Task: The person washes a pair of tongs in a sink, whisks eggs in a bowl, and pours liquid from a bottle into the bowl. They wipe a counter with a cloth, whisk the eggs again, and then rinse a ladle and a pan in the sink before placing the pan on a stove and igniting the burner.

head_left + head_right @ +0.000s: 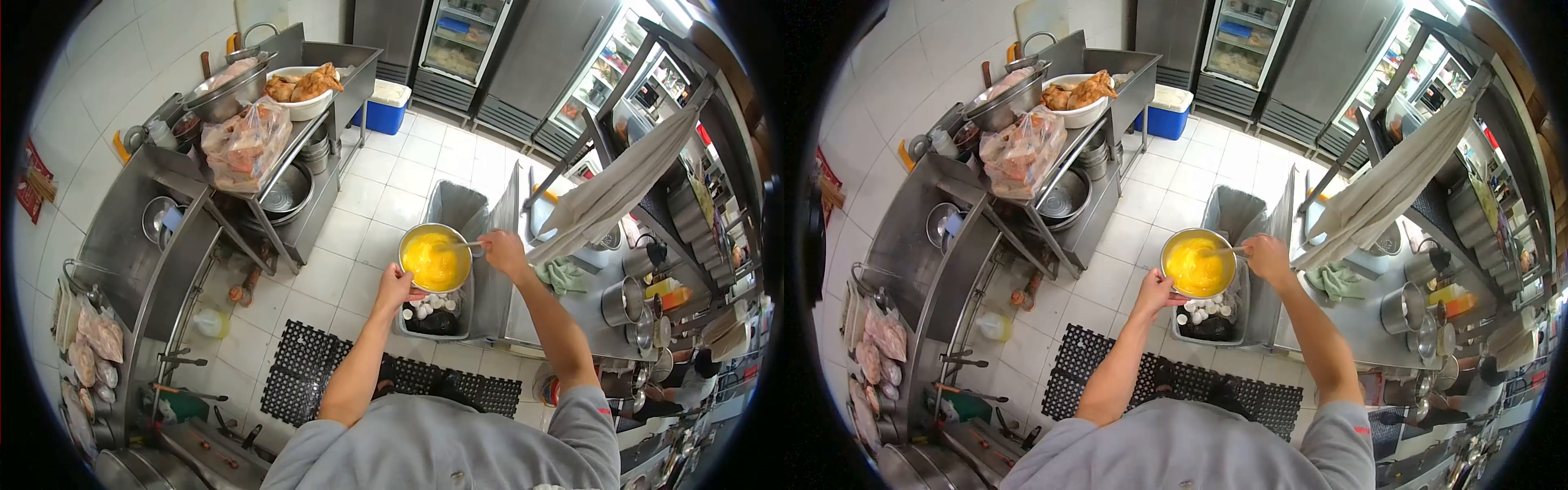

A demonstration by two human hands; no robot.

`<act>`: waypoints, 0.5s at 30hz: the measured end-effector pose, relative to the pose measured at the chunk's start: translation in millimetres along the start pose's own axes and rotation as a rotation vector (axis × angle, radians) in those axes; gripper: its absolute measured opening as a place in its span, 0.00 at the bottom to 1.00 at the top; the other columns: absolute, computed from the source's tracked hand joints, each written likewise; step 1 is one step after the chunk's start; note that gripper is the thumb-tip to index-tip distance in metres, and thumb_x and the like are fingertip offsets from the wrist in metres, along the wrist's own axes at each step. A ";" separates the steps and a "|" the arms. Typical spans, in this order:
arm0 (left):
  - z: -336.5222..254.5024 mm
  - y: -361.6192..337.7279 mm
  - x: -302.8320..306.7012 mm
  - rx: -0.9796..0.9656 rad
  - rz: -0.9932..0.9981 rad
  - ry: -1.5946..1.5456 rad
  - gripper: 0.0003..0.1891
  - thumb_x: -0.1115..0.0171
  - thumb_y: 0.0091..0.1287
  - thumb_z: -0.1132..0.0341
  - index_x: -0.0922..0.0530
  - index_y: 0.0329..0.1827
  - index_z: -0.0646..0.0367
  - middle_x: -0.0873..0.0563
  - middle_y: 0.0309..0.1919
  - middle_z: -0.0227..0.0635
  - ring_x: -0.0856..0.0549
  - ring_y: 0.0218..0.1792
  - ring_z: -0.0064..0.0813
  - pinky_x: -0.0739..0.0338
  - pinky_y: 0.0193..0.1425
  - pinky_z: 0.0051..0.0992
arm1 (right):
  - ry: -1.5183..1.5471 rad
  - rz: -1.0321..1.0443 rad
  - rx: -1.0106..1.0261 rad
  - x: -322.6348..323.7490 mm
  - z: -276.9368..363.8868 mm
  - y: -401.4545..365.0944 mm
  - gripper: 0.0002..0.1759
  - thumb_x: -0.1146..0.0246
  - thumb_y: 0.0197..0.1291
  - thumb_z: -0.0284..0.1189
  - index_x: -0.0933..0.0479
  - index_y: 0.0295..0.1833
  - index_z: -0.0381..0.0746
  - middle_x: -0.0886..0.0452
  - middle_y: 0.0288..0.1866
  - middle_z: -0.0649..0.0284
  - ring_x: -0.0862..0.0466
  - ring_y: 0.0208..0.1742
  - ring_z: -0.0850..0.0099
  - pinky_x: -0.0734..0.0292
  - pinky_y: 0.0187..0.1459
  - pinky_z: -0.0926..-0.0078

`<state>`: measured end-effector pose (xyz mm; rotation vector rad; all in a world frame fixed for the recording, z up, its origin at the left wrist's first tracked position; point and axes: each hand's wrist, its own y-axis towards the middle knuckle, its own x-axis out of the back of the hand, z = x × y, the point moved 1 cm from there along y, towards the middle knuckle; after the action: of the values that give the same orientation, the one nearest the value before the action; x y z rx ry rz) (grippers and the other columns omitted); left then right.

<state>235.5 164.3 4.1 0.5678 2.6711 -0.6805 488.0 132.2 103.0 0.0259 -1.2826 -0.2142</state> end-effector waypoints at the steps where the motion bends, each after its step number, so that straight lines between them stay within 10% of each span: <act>1: -1.3 -0.9 0.1 -0.001 0.006 -0.002 0.07 0.52 0.70 0.72 0.42 0.40 0.61 0.20 0.38 0.56 0.12 0.30 0.48 0.11 0.30 0.36 | 0.088 0.094 0.074 -2.1 2.5 -3.8 0.12 0.41 0.50 0.23 0.15 0.38 0.41 0.16 0.37 0.55 0.16 0.39 0.55 0.21 0.44 0.60; 3: -8.9 0.8 -1.3 -0.022 -0.002 0.003 0.08 0.52 0.70 0.72 0.42 0.40 0.61 0.20 0.38 0.56 0.12 0.31 0.48 0.11 0.30 0.37 | 0.252 0.275 0.241 -2.4 7.9 -2.1 0.12 0.42 0.50 0.22 0.15 0.38 0.41 0.16 0.35 0.54 0.16 0.39 0.54 0.21 0.42 0.60; 6: -6.2 -4.7 -2.2 -0.001 0.020 -0.001 0.08 0.51 0.70 0.72 0.42 0.39 0.61 0.21 0.38 0.55 0.12 0.31 0.49 0.11 0.30 0.37 | 0.096 -0.019 0.015 -1.8 4.4 1.1 0.11 0.43 0.51 0.22 0.15 0.37 0.41 0.16 0.34 0.53 0.16 0.39 0.53 0.21 0.42 0.61; 9: -8.5 -0.6 -1.1 -0.004 0.020 0.013 0.08 0.51 0.70 0.72 0.42 0.39 0.60 0.21 0.38 0.55 0.12 0.31 0.50 0.11 0.30 0.37 | 0.293 0.315 0.158 -3.0 6.9 -3.7 0.11 0.43 0.52 0.23 0.16 0.38 0.40 0.16 0.34 0.54 0.17 0.38 0.52 0.22 0.40 0.61; 12: -3.8 -4.7 -2.6 0.004 0.035 -0.006 0.09 0.50 0.70 0.72 0.42 0.39 0.61 0.21 0.37 0.54 0.12 0.31 0.50 0.11 0.29 0.37 | 0.270 0.009 -0.050 -9.9 -11.1 -1.5 0.10 0.41 0.53 0.25 0.16 0.40 0.40 0.16 0.34 0.52 0.17 0.37 0.52 0.22 0.41 0.62; 15: -2.7 2.7 0.0 -0.018 0.022 -0.001 0.09 0.50 0.70 0.72 0.42 0.40 0.62 0.21 0.37 0.55 0.12 0.30 0.50 0.11 0.28 0.36 | 0.332 0.275 0.146 -7.7 -0.6 -8.1 0.10 0.40 0.54 0.26 0.16 0.40 0.40 0.16 0.33 0.51 0.17 0.36 0.52 0.22 0.40 0.61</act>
<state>236.1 167.9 5.3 0.5915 2.6635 -0.6497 485.4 125.5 94.4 0.0087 -0.9560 0.1174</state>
